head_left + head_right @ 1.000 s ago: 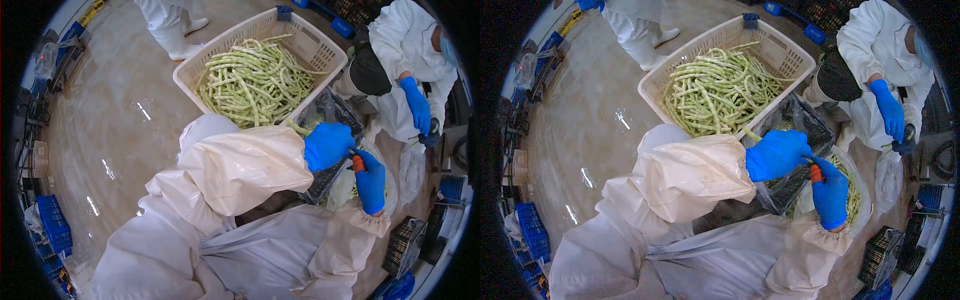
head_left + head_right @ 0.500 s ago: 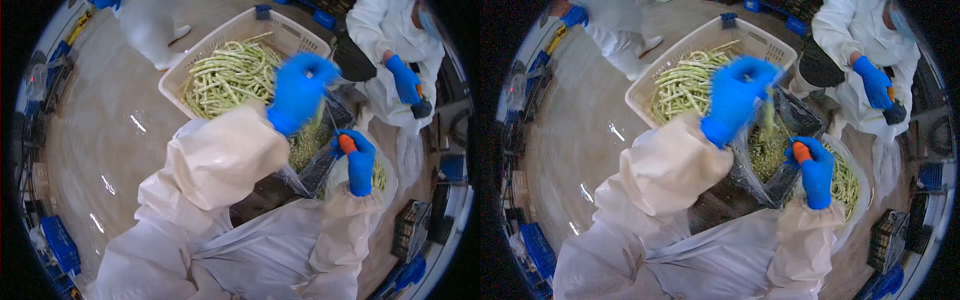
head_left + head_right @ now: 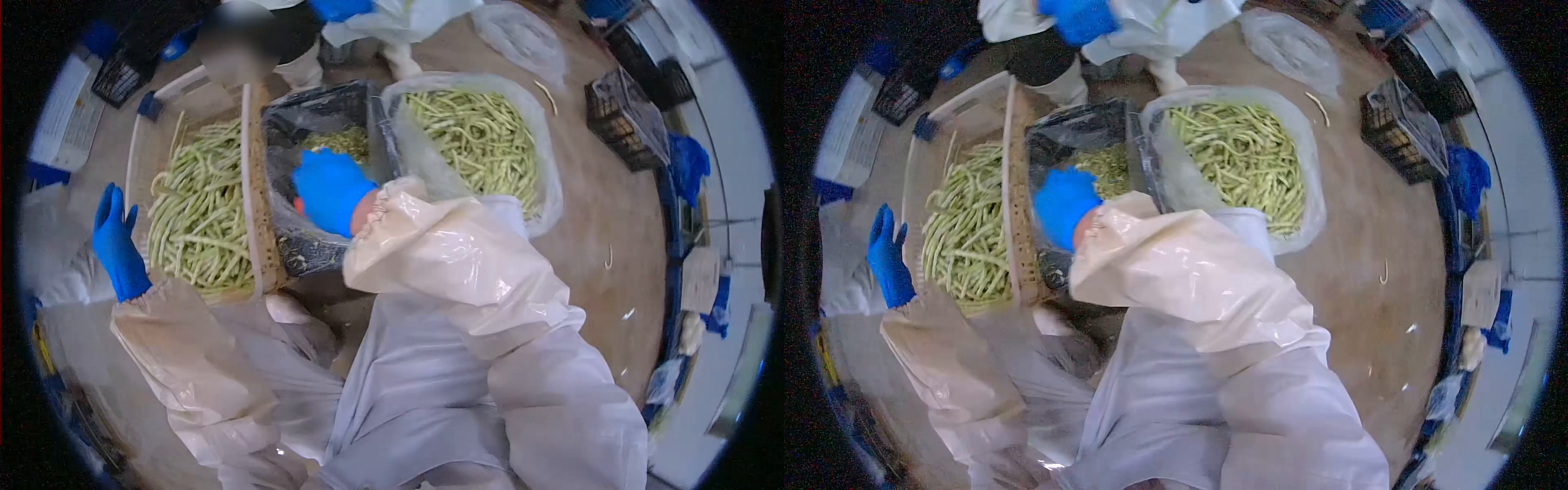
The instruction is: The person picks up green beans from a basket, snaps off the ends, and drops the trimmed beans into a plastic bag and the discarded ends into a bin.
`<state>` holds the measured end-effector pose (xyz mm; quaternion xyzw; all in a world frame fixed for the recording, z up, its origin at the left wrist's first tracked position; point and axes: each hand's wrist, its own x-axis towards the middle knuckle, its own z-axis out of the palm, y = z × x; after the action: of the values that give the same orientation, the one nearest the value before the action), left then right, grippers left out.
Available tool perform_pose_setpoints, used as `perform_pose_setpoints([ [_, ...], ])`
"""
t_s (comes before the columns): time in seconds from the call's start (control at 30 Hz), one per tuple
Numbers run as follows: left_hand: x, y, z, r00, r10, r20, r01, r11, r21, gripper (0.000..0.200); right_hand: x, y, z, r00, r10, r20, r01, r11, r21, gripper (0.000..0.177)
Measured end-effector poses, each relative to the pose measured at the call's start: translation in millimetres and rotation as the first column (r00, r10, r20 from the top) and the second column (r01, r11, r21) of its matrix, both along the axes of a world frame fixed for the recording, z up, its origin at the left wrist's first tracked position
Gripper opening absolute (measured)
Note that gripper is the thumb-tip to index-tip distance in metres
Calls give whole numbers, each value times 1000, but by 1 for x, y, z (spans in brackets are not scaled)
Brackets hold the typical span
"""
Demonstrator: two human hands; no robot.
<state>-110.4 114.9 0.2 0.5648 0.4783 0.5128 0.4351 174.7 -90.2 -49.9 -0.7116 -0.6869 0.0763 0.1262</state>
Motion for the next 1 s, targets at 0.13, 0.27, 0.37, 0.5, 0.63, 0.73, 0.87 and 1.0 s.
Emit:
perform_pose_setpoints([
  [0.13, 35, -15, 8, 980, -106, -170, 107, 994, -8, 35, 14, -7, 67, 992, 25, -124, -10, 992, 122, 20],
  [0.27, 48, -19, -8, 952, -227, -206, 211, 973, -96, 34, 60, -42, 79, 906, 1, -423, 164, 921, 354, 23],
  [0.37, 69, -43, -6, 923, -276, -268, 249, 960, -130, 34, 130, -78, 37, 787, -141, -600, 298, 939, 170, 32],
  [0.5, 76, -51, -15, 860, -309, -407, 282, 951, -126, 32, 261, -129, -142, 429, -513, -744, 682, 724, -106, 34],
  [0.63, 78, -51, -27, 815, -307, -492, 278, 951, -133, 31, 335, -161, -244, 546, -691, -474, 722, 675, -151, 42],
  [0.73, 87, -57, -28, 753, -329, -570, 289, 943, -162, 31, 366, -151, -274, 594, -719, -359, 731, 670, -132, 44],
  [0.87, 98, -62, -32, 721, -335, -606, 265, 942, -205, 30, 404, -130, -305, 624, -714, -316, 680, 696, -230, 50],
  [1.0, 109, -69, -28, 657, -363, -660, 293, 930, -220, 29, 419, -131, -332, 660, -673, -334, 674, 727, -132, 56],
])
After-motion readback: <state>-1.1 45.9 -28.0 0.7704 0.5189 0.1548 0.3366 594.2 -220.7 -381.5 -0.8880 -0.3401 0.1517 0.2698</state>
